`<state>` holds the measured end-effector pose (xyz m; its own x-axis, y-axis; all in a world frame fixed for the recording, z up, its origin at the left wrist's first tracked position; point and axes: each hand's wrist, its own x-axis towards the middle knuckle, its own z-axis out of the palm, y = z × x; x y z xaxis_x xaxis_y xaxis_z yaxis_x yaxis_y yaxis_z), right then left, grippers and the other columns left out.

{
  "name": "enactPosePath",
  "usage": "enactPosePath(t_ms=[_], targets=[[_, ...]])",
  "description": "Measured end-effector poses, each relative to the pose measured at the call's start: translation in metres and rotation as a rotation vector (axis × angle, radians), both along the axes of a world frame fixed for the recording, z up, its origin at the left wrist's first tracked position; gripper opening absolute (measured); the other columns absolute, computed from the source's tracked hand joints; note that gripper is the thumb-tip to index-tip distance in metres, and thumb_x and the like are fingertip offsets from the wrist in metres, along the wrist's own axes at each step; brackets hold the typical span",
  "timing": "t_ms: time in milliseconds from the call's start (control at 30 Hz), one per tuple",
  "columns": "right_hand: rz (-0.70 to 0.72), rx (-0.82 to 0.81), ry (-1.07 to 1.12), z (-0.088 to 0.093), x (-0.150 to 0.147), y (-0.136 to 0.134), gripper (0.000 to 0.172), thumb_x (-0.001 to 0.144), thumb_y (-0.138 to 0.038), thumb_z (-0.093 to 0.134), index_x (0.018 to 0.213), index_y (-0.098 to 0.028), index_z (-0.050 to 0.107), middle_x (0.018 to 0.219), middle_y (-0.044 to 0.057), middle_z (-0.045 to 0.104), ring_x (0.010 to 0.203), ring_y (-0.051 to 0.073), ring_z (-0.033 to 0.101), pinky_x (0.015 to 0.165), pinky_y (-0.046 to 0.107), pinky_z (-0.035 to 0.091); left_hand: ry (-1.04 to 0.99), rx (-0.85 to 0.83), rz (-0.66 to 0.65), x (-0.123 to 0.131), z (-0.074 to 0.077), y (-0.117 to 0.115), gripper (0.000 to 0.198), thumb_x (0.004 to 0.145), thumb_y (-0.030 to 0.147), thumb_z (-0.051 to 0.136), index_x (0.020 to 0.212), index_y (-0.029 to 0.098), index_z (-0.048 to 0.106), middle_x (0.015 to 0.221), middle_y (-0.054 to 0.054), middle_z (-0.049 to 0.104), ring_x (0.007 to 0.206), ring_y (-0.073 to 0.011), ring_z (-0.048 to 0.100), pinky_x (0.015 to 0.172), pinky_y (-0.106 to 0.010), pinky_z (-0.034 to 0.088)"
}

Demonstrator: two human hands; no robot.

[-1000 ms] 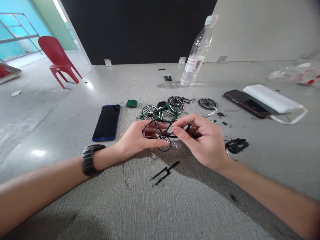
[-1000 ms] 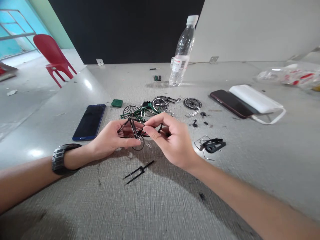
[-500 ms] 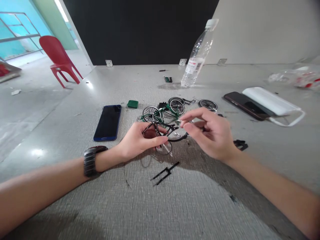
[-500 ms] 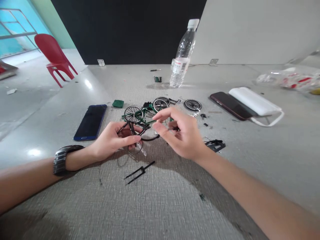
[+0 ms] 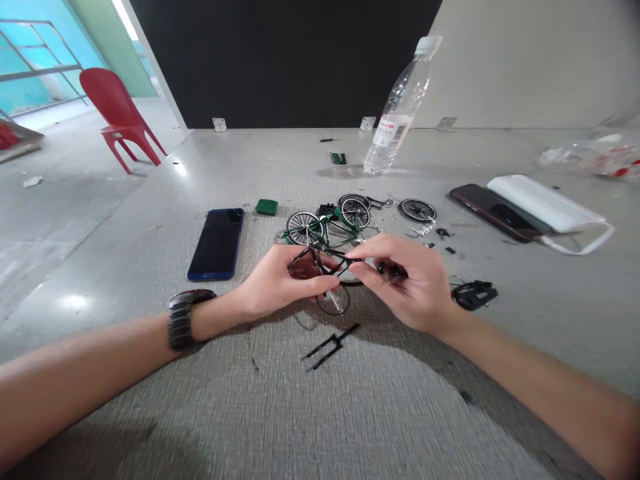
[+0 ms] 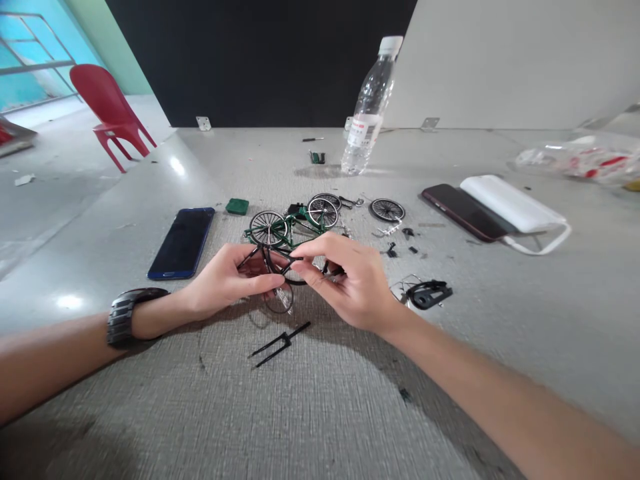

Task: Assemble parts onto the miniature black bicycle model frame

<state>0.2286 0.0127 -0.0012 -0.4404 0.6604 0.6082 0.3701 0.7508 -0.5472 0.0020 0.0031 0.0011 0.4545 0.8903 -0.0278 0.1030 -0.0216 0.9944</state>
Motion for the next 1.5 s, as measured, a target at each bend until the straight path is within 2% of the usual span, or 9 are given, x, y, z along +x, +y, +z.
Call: enactPosePath(t_ms=[533,700,867,967,1067,1133,1267,1367,1500], targets=[[-0.004,0.052,-0.001,0.002,-0.002,-0.001,0.007,0.096,-0.026,0.066,0.101,-0.028,0.071,0.085,0.001,0.075,0.068,0.015,0.064,0.058,0.032,0.046,-0.006,0.062,-0.034,-0.001,-0.005,0.003,0.032,0.085,0.034,0.08,0.108,0.012,0.075,0.087,-0.005,0.078,0.07,-0.0113,0.067,0.066,-0.021,0.056],[-0.029,0.039,-0.034,0.004,-0.002,-0.002,0.005,0.097,-0.029,0.065,0.095,-0.028,0.069,0.08,0.0,0.072,0.061,0.014,0.06,0.053,0.032,0.043,0.012,0.062,-0.012,0.0,-0.005,0.001,0.037,0.085,0.038,0.08,0.113,0.014,0.076,0.096,-0.007,0.08,0.073,-0.014,0.071,0.066,-0.024,0.058],[-0.02,0.019,-0.047,0.004,-0.003,-0.004,0.005,0.096,-0.03,0.065,0.094,-0.028,0.069,0.077,-0.001,0.07,0.055,0.012,0.054,0.048,0.031,0.039,0.038,0.106,0.007,-0.001,-0.005,-0.001,0.034,0.086,0.041,0.08,0.109,0.016,0.079,0.093,-0.006,0.08,0.073,-0.0135,0.069,0.066,-0.024,0.056],[-0.071,-0.061,0.039,0.006,-0.002,-0.001,0.009,0.096,-0.035,0.066,0.095,-0.026,0.068,0.076,-0.001,0.068,0.048,0.009,0.047,0.041,0.029,0.033,0.048,0.085,0.023,-0.001,-0.004,-0.002,0.038,0.084,0.044,0.082,0.107,0.015,0.079,0.09,-0.006,0.079,0.072,-0.0142,0.069,0.064,-0.024,0.056],[-0.208,-0.15,0.116,0.011,0.004,0.007,0.015,0.097,-0.04,0.066,0.098,-0.025,0.066,0.068,-0.003,0.059,0.046,0.009,0.041,0.041,0.028,0.031,-0.013,-0.002,0.049,0.0,-0.006,-0.001,0.041,0.081,0.043,0.084,0.108,0.014,0.077,0.086,-0.006,0.077,0.068,-0.0131,0.068,0.063,-0.024,0.056],[-0.274,-0.208,0.071,0.015,0.01,0.014,0.021,0.097,-0.044,0.066,0.105,-0.025,0.065,0.064,-0.004,0.054,0.049,0.011,0.044,0.045,0.029,0.035,-0.096,-0.056,0.098,0.001,-0.009,0.0,0.043,0.08,0.044,0.085,0.108,0.013,0.076,0.081,-0.005,0.075,0.063,-0.0116,0.066,0.061,-0.024,0.056],[-0.286,-0.247,-0.133,0.021,0.022,0.026,0.033,0.1,-0.053,0.059,0.119,-0.026,0.061,0.072,-0.001,0.058,0.059,0.015,0.053,0.053,0.031,0.041,-0.237,-0.064,0.197,0.003,-0.017,0.003,0.046,0.08,0.046,0.085,0.108,0.012,0.073,0.084,-0.007,0.075,0.067,-0.0128,0.066,0.06,-0.024,0.055],[-0.278,-0.129,-0.258,0.024,0.026,0.029,0.029,0.106,-0.051,0.046,0.109,-0.029,0.064,0.078,0.003,0.063,0.064,0.018,0.056,0.059,0.035,0.043,-0.24,-0.056,0.194,0.003,-0.02,0.004,0.045,0.08,0.046,0.085,0.108,0.012,0.074,0.088,-0.009,0.076,0.07,-0.0134,0.067,0.061,-0.025,0.056],[-0.269,-0.021,-0.356,0.028,0.031,0.028,0.027,0.106,-0.046,0.047,0.102,-0.03,0.067,0.094,0.007,0.068,0.074,0.021,0.06,0.064,0.038,0.044,-0.226,-0.067,0.178,0.003,-0.019,0.004,0.046,0.079,0.047,0.085,0.109,0.013,0.074,0.084,-0.007,0.076,0.064,-0.0117,0.065,0.061,-0.025,0.056]])
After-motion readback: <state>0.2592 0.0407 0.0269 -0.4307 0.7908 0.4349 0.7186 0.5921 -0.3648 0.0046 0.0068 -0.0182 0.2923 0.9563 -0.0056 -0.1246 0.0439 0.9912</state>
